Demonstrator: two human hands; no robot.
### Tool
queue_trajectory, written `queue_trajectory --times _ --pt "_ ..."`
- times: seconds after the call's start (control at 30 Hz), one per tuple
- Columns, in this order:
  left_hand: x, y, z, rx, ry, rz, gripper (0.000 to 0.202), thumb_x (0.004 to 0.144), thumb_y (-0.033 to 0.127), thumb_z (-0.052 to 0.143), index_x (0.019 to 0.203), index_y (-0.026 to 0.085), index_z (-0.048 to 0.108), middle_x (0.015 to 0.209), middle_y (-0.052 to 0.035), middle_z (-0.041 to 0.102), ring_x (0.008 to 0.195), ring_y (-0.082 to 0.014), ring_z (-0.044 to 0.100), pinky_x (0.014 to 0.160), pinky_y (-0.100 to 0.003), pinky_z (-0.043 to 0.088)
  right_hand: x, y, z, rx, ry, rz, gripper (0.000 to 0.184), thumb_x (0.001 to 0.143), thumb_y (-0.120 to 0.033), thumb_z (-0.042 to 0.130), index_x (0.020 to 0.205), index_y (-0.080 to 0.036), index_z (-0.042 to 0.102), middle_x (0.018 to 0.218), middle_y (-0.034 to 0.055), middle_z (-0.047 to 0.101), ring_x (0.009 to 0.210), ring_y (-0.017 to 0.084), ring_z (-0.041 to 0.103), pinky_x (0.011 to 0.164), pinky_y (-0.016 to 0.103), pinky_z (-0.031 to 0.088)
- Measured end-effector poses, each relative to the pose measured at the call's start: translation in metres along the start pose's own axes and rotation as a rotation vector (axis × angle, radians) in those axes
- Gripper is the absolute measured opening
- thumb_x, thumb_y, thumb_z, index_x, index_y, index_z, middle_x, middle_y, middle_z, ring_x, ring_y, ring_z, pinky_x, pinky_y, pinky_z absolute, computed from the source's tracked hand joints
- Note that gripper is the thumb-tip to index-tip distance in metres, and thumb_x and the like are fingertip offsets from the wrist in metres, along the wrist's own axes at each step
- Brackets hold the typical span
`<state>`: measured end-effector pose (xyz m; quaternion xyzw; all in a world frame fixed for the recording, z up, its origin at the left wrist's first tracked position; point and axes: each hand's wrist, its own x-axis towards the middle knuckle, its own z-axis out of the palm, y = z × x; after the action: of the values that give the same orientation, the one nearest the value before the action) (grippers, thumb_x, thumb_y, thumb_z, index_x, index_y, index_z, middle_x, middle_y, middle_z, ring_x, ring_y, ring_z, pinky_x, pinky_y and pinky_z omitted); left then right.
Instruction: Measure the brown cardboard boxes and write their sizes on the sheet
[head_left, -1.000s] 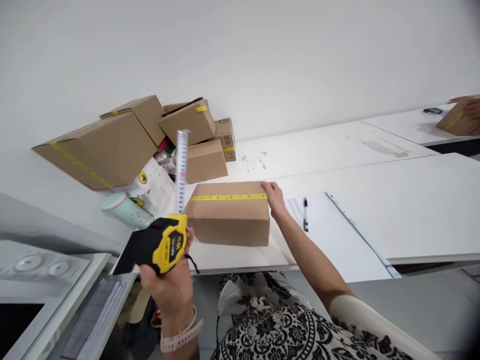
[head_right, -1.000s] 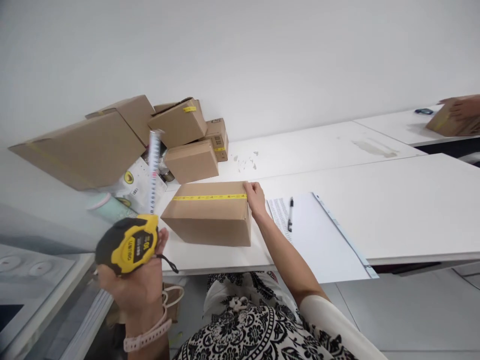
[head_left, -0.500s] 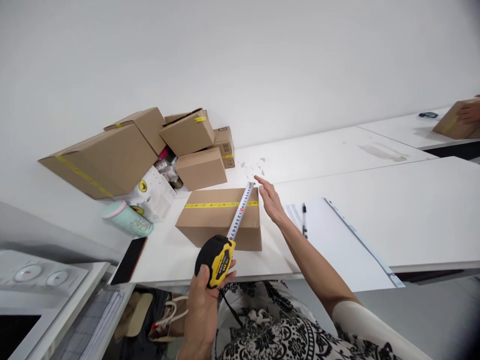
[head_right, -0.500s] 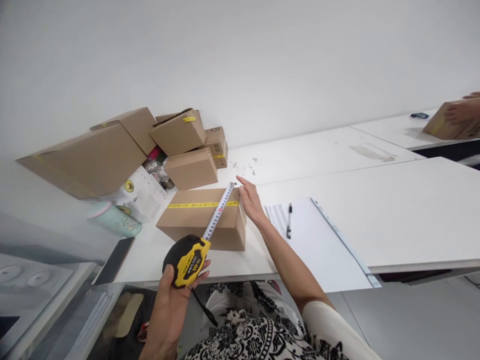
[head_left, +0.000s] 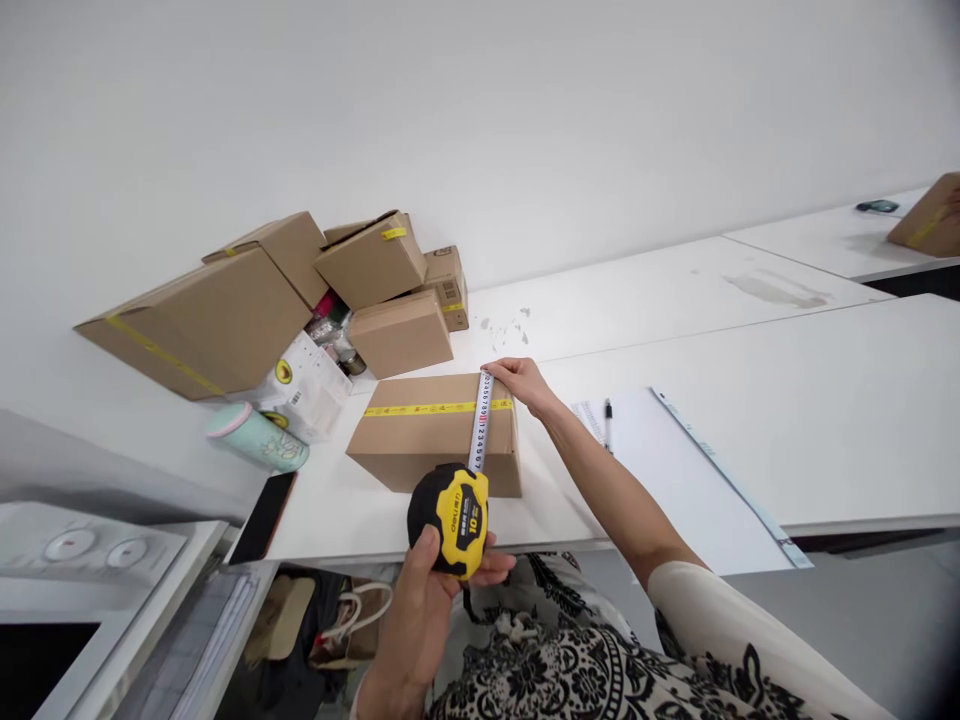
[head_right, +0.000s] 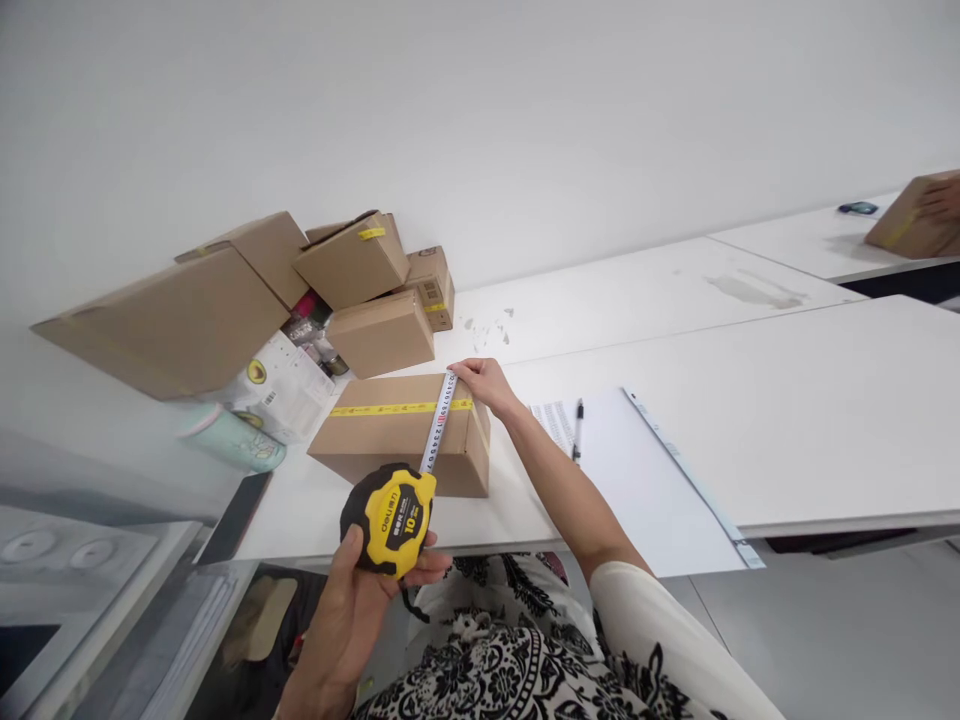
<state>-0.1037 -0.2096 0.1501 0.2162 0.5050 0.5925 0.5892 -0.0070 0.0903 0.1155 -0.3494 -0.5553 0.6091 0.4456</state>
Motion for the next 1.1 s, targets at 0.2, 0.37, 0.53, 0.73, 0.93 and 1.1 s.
queue_trajectory --times 0.2,0.37,0.53,0.73,0.93,1.1 --pt "-0.006 0.003 0.014 0.18 -0.032 0.007 0.059 0.077 0.07 0.075 0.096 0.014 0.078 0.101 -0.017 0.079 0.082 -0.0343 0.077 0.078 -0.045 0.062 0.002 0.001 -0.002 0.023 0.005 0.003 0.024 0.067 -0.042 0.077 0.068 -0.018 0.075 0.07 0.002 0.073 0.069 0.017 0.062 0.068 0.029 0.047" --pt "-0.008 0.004 0.017 0.2 -0.011 0.026 0.051 0.08 0.066 0.072 0.098 0.018 0.076 0.098 -0.0147 0.079 0.079 -0.0326 0.077 0.078 -0.045 0.062 0.003 0.002 -0.003 0.045 -0.019 0.001 0.026 0.066 -0.043 0.078 0.068 -0.017 0.074 0.068 0.0012 0.072 0.066 0.016 0.06 0.067 0.029 0.046" --pt "0.0 -0.005 0.007 0.213 -0.016 0.033 0.073 0.074 0.066 0.076 0.128 0.018 0.064 0.096 -0.0154 0.078 0.072 -0.0345 0.077 0.07 -0.047 0.062 0.001 0.0 -0.004 0.03 -0.008 0.012 0.027 0.066 -0.044 0.079 0.067 -0.018 0.074 0.068 0.0013 0.072 0.066 0.016 0.06 0.067 0.03 0.046" --pt "0.004 -0.019 -0.001 0.193 -0.02 0.061 0.082 0.078 0.063 0.073 0.145 0.022 0.051 0.098 -0.0143 0.078 0.072 -0.034 0.077 0.07 -0.047 0.062 0.002 0.0 -0.007 0.033 -0.03 0.0 0.028 0.065 -0.044 0.08 0.069 -0.017 0.076 0.071 0.003 0.074 0.069 0.018 0.062 0.07 0.031 0.048" --pt "0.005 -0.02 -0.003 0.189 -0.004 0.068 0.082 0.078 0.063 0.072 0.145 0.021 0.052 0.095 -0.0139 0.078 0.072 -0.0336 0.076 0.069 -0.045 0.062 0.001 -0.002 -0.007 0.033 -0.038 -0.002 0.026 0.065 -0.044 0.08 0.068 -0.018 0.076 0.072 0.003 0.075 0.072 0.018 0.063 0.072 0.032 0.048" --pt "0.003 -0.012 0.005 0.195 0.004 0.034 0.093 0.074 0.065 0.076 0.148 0.017 0.046 0.095 -0.0149 0.077 0.074 -0.034 0.076 0.072 -0.046 0.061 0.002 0.0 -0.007 0.035 -0.039 -0.011 0.025 0.066 -0.043 0.079 0.067 -0.018 0.076 0.07 0.002 0.073 0.07 0.017 0.061 0.073 0.031 0.047"
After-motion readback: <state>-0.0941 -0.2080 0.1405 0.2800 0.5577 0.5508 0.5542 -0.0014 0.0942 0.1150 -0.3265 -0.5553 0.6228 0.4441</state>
